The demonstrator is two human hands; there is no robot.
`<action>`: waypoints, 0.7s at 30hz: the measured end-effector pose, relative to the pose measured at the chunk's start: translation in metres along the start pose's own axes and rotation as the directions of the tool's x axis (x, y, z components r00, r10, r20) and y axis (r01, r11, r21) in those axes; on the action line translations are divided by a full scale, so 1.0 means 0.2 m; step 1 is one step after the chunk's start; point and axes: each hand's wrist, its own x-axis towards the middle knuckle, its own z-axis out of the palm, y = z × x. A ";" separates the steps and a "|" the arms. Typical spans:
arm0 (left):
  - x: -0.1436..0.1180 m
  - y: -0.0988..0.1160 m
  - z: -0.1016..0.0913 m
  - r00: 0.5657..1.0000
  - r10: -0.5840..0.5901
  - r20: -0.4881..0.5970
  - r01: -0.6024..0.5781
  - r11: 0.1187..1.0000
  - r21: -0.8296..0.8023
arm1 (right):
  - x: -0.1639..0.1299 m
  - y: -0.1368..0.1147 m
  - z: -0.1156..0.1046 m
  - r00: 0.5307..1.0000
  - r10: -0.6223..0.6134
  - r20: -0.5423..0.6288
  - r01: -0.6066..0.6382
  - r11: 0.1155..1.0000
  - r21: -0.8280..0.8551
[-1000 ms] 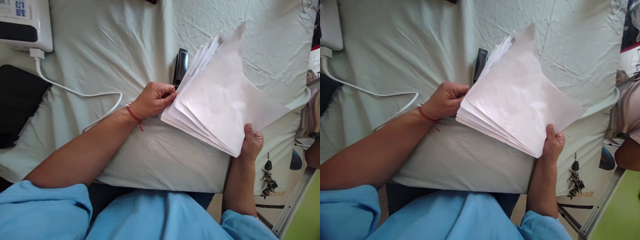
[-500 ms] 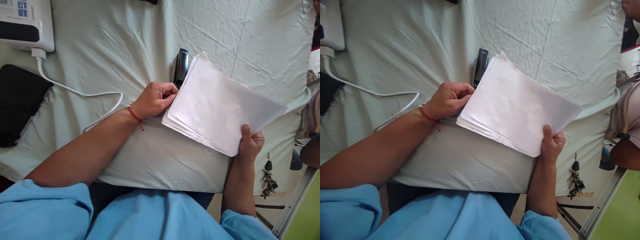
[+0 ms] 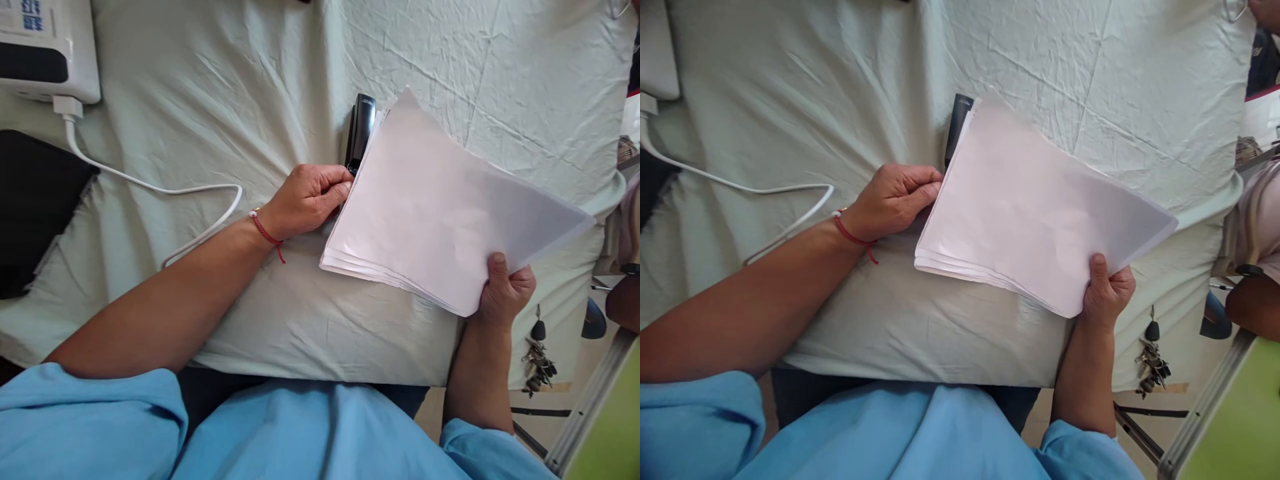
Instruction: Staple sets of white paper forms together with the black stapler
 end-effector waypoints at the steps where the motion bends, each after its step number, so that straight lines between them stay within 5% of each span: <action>1: 0.00 0.00 0.00 1.000 0.000 0.008 0.000 0.999 -0.046 | 0.00 0.00 0.00 1.000 -0.004 0.010 0.004 1.000 0.000; 4: -0.01 0.00 0.00 1.000 -0.018 0.018 0.020 0.990 -0.141 | -0.02 -0.01 0.02 1.000 -0.008 0.029 0.008 1.000 0.007; 11: -0.01 0.00 0.00 0.999 0.042 -0.023 -0.038 0.990 0.134 | -0.01 0.01 0.01 1.000 0.020 0.006 -0.021 0.995 0.097; 16: -0.01 -0.05 0.02 0.987 0.083 -0.140 -0.085 0.996 -0.010 | -0.01 0.05 -0.02 0.966 0.227 0.127 -0.241 0.964 0.111; 21: -0.01 -0.10 0.06 0.974 0.166 -0.151 -0.196 0.959 -0.206 | -0.02 0.06 -0.01 0.988 0.147 0.040 -0.152 0.957 0.246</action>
